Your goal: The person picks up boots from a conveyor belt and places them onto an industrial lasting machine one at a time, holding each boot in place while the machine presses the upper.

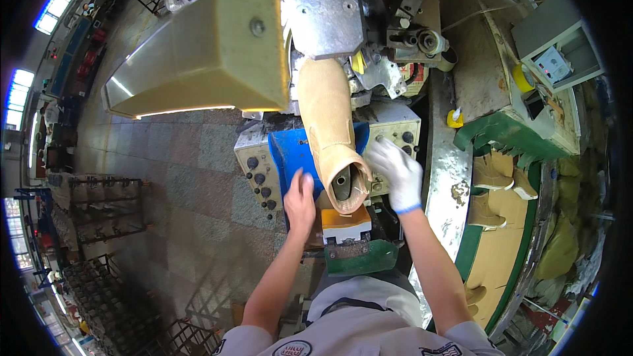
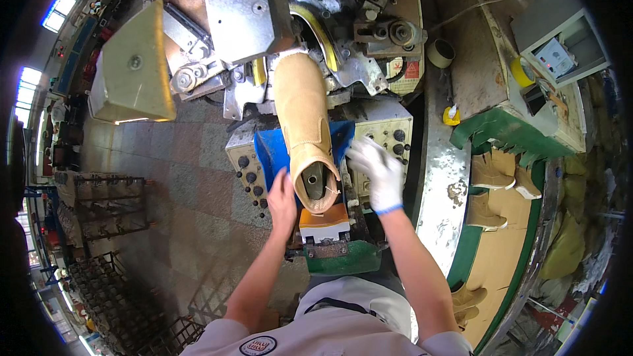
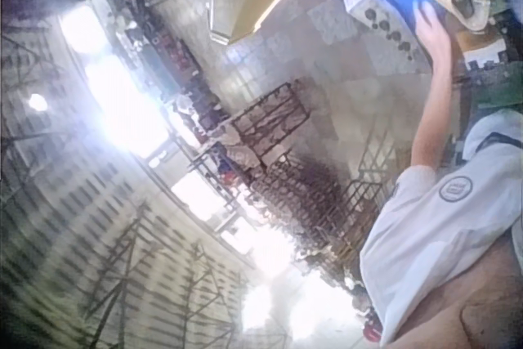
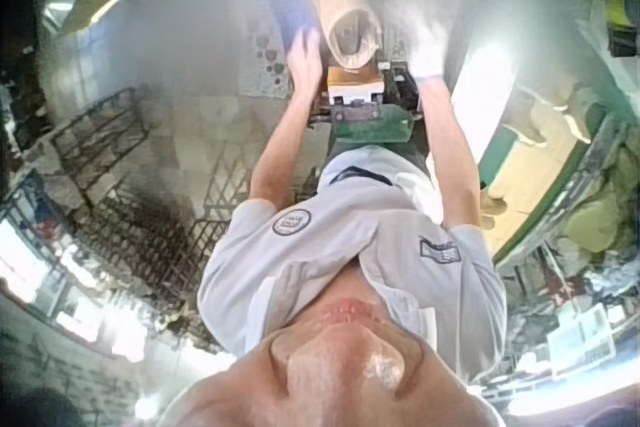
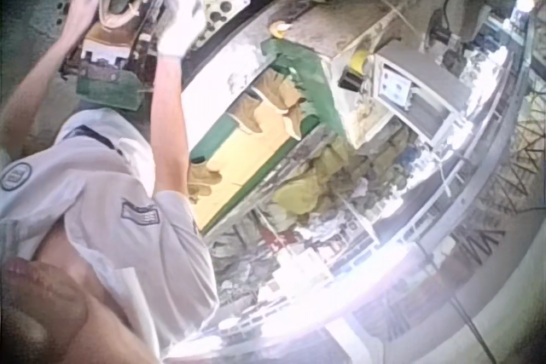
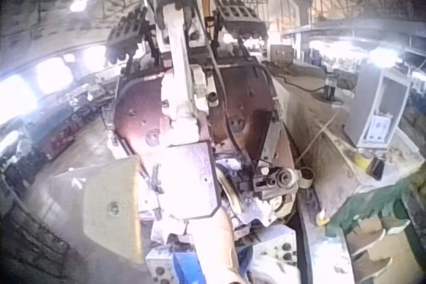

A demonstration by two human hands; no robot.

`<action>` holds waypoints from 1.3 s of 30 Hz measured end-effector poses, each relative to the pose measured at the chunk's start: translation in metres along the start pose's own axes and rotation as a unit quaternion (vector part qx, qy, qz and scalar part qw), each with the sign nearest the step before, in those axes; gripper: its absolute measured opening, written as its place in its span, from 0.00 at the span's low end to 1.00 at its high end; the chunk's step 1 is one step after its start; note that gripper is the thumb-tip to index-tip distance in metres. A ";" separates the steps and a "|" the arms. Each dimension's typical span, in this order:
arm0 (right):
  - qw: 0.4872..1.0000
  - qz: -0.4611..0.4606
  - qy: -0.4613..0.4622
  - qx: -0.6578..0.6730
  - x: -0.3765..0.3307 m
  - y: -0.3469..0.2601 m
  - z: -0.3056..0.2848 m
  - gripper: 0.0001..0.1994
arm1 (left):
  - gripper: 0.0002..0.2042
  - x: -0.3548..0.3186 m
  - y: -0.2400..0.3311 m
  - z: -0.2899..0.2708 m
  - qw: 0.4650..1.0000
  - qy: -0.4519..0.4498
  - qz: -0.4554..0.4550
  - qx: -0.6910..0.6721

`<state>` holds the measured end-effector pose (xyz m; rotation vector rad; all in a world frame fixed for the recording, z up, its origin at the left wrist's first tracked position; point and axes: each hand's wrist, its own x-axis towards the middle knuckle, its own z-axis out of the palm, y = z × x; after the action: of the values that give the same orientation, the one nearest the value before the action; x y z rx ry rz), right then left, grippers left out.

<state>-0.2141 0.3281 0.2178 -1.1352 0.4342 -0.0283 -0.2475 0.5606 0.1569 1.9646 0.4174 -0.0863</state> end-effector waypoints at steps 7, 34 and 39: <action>0.994 0.036 0.093 0.053 -0.082 -0.026 -0.144 0.24 | 0.31 -0.093 -0.205 0.061 0.885 -0.020 0.139 0.443; 0.894 0.200 -0.235 0.325 -0.140 -0.114 -0.032 0.30 | 0.11 -0.146 0.161 -0.077 0.965 -0.260 -0.045 -0.009; 1.000 0.001 -0.025 0.013 -0.143 -0.157 -0.181 0.34 | 0.09 -0.116 0.153 -0.058 0.970 0.153 0.189 0.025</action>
<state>-0.3774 0.1369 0.3389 -1.1064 0.3897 -0.0030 -0.3131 0.5282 0.3436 2.0804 0.2316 0.4583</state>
